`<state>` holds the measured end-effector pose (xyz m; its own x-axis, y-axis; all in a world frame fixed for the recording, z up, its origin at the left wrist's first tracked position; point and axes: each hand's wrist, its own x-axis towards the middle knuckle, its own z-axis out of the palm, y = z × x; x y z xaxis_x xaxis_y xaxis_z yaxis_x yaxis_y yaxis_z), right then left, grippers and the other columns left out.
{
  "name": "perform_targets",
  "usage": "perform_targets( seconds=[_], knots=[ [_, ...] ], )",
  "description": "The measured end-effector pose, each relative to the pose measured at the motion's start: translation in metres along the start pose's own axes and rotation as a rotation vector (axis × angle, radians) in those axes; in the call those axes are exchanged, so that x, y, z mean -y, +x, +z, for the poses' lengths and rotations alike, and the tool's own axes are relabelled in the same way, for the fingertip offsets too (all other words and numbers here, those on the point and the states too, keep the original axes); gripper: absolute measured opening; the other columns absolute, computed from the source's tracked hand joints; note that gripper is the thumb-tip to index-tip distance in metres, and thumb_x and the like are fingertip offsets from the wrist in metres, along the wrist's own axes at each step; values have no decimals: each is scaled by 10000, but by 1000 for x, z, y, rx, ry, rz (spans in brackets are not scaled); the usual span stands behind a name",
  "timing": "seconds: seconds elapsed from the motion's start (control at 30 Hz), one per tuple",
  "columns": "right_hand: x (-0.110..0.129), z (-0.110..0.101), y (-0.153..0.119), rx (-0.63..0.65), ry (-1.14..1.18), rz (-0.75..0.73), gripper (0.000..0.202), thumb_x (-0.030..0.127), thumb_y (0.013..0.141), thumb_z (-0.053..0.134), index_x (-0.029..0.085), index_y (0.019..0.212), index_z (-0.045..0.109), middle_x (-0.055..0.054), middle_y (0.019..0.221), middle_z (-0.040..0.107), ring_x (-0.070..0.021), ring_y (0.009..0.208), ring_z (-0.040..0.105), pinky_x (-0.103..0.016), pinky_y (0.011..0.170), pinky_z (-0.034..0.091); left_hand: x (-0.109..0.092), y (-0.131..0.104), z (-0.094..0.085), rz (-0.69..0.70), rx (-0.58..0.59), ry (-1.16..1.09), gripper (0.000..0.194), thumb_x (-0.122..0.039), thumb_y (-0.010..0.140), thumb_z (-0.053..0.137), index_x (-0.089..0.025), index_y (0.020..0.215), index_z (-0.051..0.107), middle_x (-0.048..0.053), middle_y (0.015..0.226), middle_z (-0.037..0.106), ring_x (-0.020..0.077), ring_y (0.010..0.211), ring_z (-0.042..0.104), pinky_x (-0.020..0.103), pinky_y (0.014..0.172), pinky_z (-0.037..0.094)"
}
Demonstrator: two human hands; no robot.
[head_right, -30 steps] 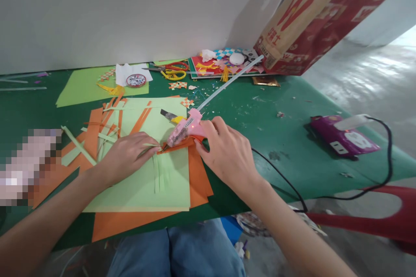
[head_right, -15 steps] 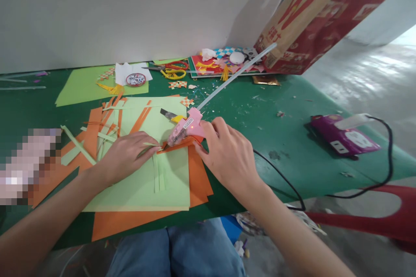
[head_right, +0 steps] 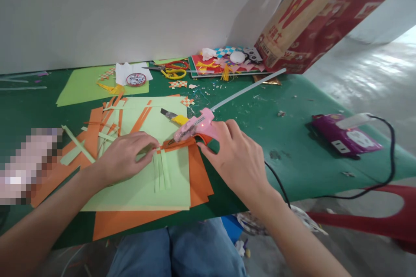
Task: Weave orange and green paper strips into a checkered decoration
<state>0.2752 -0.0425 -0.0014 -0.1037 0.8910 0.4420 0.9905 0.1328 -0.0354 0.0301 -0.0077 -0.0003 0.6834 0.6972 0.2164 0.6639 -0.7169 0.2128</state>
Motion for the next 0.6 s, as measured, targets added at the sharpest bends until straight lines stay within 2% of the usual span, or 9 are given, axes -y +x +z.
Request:
perform_targets(
  seconds=[0.2,0.43,0.6],
  knots=[
    [-5,-3,-4,-25,19,80,289,445,837,489,185,950,548,-76,882,615,-182,619,561,-269,470,310,-8,6,7,-102,-48,76,183,-274,917,442,-179,806,552,16,736,633,160,714,610,263,627,428],
    [-12,-9,-7,14,54,157,296,455,829,480,206,975,546,-93,936,620,-229,689,589,-288,487,337,-11,7,6,-43,-86,189,148,-276,882,512,-178,781,558,9,683,626,154,667,604,246,579,405],
    [-17,-11,-7,2,55,186,351,506,832,442,201,967,552,-110,922,622,-239,691,589,-302,497,354,-11,7,7,-83,-91,165,147,-287,872,531,-180,773,553,1,687,623,155,674,608,252,592,415]
  ],
)
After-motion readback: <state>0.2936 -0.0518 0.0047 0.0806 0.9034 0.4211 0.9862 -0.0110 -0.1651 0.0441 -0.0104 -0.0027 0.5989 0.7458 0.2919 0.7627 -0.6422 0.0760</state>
